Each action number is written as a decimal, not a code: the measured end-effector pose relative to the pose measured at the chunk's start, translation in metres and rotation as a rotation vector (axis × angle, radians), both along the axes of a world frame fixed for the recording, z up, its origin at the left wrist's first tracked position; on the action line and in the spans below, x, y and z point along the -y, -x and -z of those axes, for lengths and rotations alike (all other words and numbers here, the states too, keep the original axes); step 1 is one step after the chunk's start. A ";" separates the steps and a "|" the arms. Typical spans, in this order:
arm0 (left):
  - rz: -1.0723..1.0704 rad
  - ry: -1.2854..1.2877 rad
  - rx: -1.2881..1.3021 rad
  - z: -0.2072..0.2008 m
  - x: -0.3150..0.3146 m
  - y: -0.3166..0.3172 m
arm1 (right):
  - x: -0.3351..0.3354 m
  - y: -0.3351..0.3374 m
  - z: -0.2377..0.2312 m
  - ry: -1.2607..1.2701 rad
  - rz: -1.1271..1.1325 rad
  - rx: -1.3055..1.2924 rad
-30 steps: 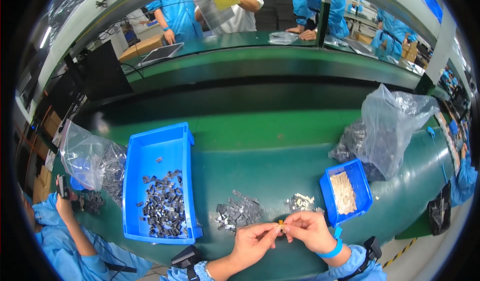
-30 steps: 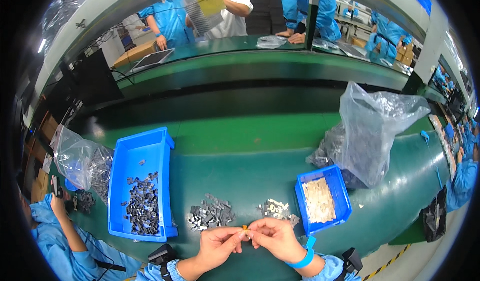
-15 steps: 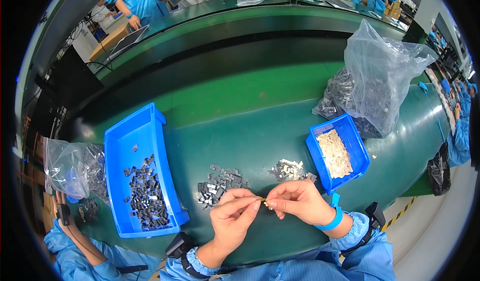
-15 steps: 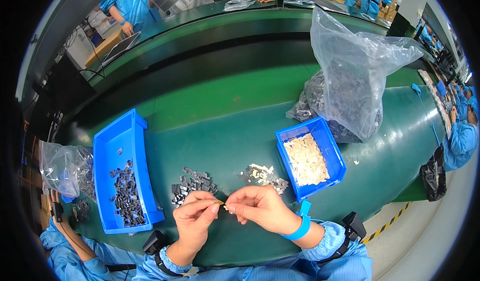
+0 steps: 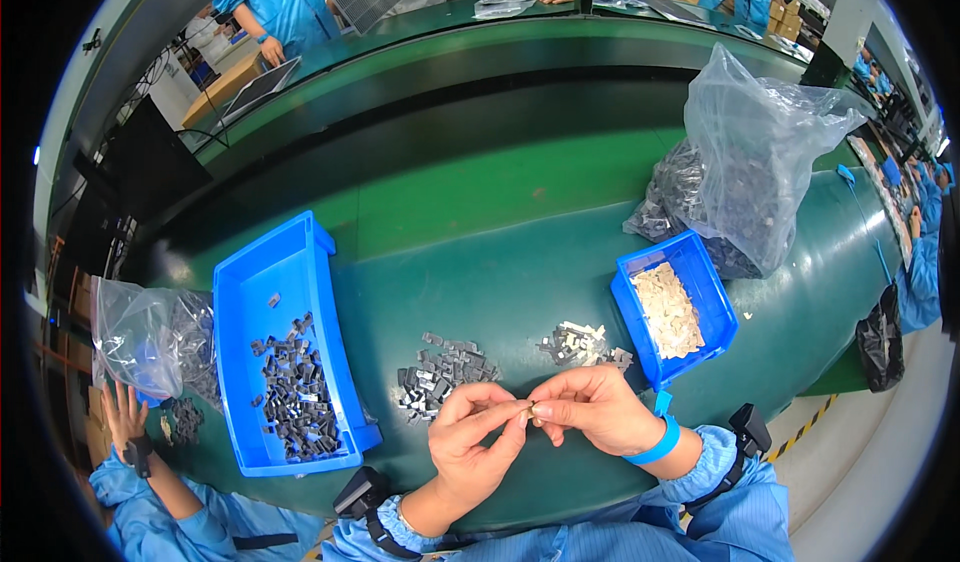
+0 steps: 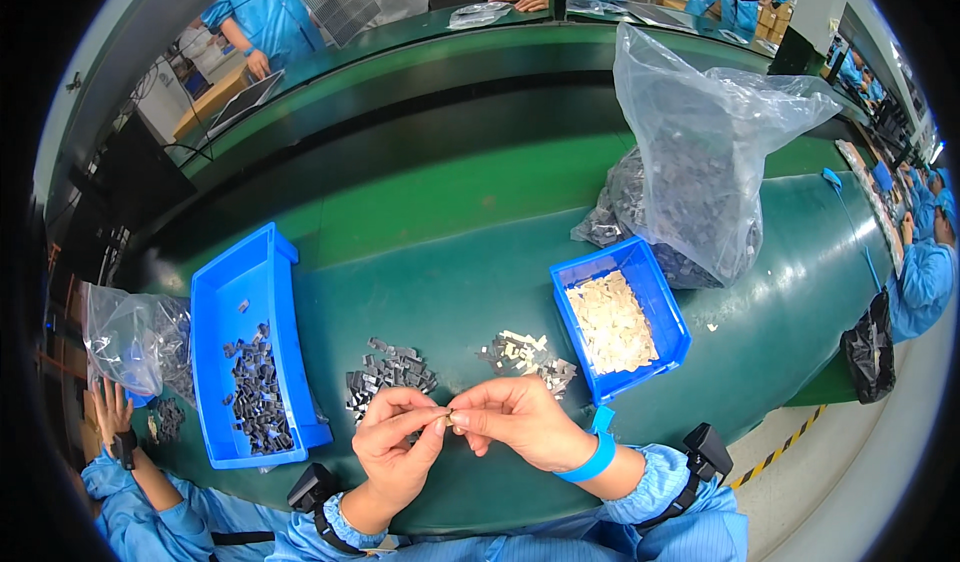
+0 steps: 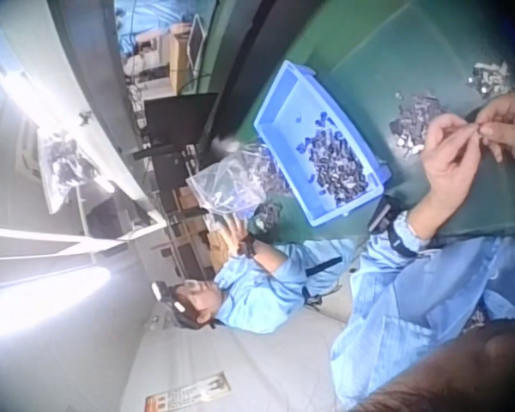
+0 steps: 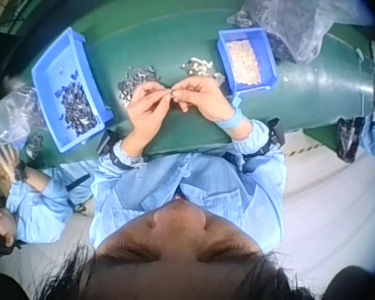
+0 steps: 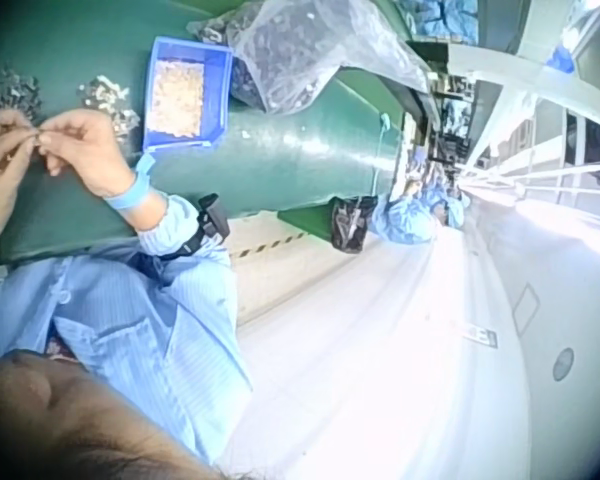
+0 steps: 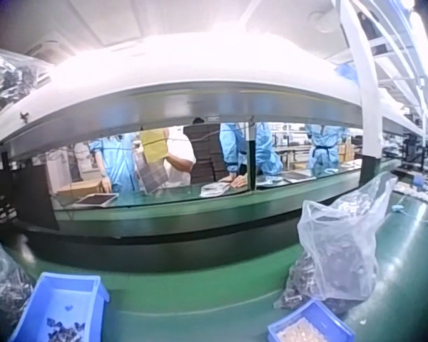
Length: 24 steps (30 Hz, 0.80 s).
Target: The recorder is assembling small black plastic and metal electronic components at a factory workstation.
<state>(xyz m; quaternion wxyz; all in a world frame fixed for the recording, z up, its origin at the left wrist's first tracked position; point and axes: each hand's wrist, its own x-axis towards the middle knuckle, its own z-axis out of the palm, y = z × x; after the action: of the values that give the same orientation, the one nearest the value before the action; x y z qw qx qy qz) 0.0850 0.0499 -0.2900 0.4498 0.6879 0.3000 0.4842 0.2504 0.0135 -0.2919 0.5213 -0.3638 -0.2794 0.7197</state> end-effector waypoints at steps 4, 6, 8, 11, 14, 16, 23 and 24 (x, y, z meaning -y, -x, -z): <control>-0.005 -0.036 -0.004 -0.001 -0.001 -0.003 | 0.000 0.001 -0.001 -0.019 0.016 0.027; 0.001 -0.044 -0.012 -0.004 0.000 -0.005 | 0.001 0.002 -0.002 -0.025 0.031 0.065; -0.003 -0.030 -0.007 0.000 0.001 -0.004 | 0.002 0.003 -0.003 -0.030 0.045 0.102; -0.005 -0.007 -0.013 0.000 0.002 -0.002 | 0.003 0.007 -0.002 -0.055 0.058 0.136; 0.003 0.065 0.023 -0.001 0.002 -0.002 | 0.003 0.009 -0.001 -0.065 0.073 0.148; 0.007 0.125 0.070 0.000 0.003 -0.002 | 0.003 0.010 -0.003 -0.066 0.079 0.167; 0.048 0.383 0.278 0.002 0.006 -0.007 | 0.007 0.005 -0.012 -0.062 0.100 0.203; 0.055 0.436 0.356 0.002 0.007 -0.008 | 0.007 0.002 -0.016 -0.197 0.186 0.386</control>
<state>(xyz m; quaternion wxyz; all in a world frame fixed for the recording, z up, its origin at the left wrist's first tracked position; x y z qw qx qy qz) 0.0927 0.0434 -0.2916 0.6458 0.4871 0.2944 0.5090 0.2481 0.0066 -0.2760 0.5553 -0.4660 -0.4080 0.5550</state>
